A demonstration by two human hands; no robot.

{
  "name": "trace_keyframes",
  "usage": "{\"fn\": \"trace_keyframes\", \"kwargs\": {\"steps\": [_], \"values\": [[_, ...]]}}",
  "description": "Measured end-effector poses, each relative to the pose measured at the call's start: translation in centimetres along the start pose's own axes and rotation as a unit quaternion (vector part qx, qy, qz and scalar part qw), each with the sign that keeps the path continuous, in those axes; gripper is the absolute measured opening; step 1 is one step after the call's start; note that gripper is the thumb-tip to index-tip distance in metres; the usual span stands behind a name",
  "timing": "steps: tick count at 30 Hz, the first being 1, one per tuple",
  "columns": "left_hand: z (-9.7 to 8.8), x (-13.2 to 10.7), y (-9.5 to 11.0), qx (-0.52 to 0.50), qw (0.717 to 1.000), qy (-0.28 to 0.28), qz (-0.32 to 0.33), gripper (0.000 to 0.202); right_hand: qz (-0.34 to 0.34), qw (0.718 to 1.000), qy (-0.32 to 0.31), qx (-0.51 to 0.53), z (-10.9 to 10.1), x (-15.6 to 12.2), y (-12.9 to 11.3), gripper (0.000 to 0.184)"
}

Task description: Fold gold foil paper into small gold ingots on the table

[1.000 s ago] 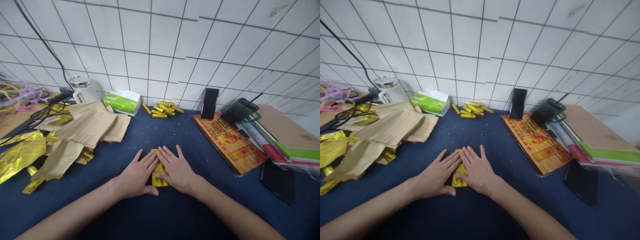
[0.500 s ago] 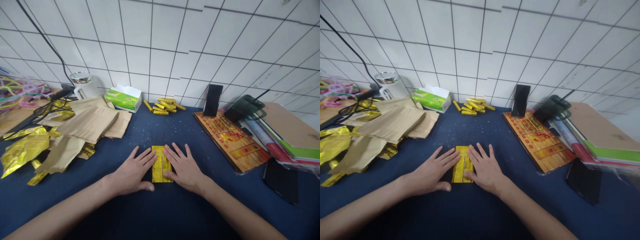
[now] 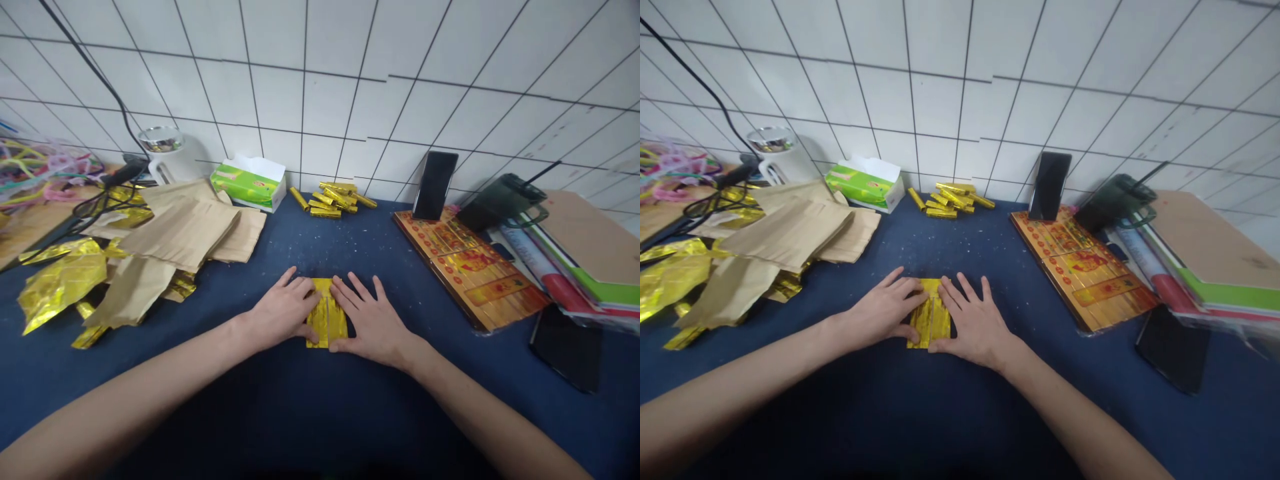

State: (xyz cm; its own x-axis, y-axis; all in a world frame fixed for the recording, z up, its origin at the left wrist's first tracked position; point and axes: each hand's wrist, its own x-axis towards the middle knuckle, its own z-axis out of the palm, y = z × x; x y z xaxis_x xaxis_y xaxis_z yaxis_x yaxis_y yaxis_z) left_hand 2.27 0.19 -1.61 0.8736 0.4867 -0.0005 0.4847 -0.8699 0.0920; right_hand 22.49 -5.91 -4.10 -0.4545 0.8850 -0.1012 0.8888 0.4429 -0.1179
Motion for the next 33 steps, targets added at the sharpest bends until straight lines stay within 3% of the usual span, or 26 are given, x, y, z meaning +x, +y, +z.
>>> {"fn": "trace_keyframes", "kwargs": {"steps": [6,10,15,18,21,26,33], "values": [[0.4,-0.5,0.1,0.015,1.000,0.005,-0.001,0.078,0.005,1.000,-0.008,0.004,0.3,-0.1,-0.1,0.101],[1.0,-0.9,0.0,0.007,1.000,0.012,0.006,0.079,-0.004,0.999,-0.032,0.023,-1.2,0.0,-0.1,0.099],[1.2,-1.0,-0.2,-0.011,1.000,0.012,0.006,0.080,-0.012,1.000,0.007,0.026,-3.6,1.3,-0.4,0.069],[1.3,-1.0,-0.2,-0.016,1.000,0.016,0.002,0.078,-0.034,0.999,0.015,0.007,-2.9,2.0,-0.5,0.048],[1.3,-1.0,-0.1,-0.014,1.000,0.018,0.001,0.078,-0.043,0.998,0.038,-0.029,-1.3,1.9,-0.3,0.042],[0.8,-0.7,0.1,0.016,1.000,0.022,0.009,0.085,-0.056,0.997,0.030,-0.038,-0.9,0.8,0.3,0.047],[-0.1,0.1,0.6,0.049,0.999,0.002,0.016,0.085,-0.037,0.999,-0.005,0.026,-1.4,0.4,0.7,0.078]]}}
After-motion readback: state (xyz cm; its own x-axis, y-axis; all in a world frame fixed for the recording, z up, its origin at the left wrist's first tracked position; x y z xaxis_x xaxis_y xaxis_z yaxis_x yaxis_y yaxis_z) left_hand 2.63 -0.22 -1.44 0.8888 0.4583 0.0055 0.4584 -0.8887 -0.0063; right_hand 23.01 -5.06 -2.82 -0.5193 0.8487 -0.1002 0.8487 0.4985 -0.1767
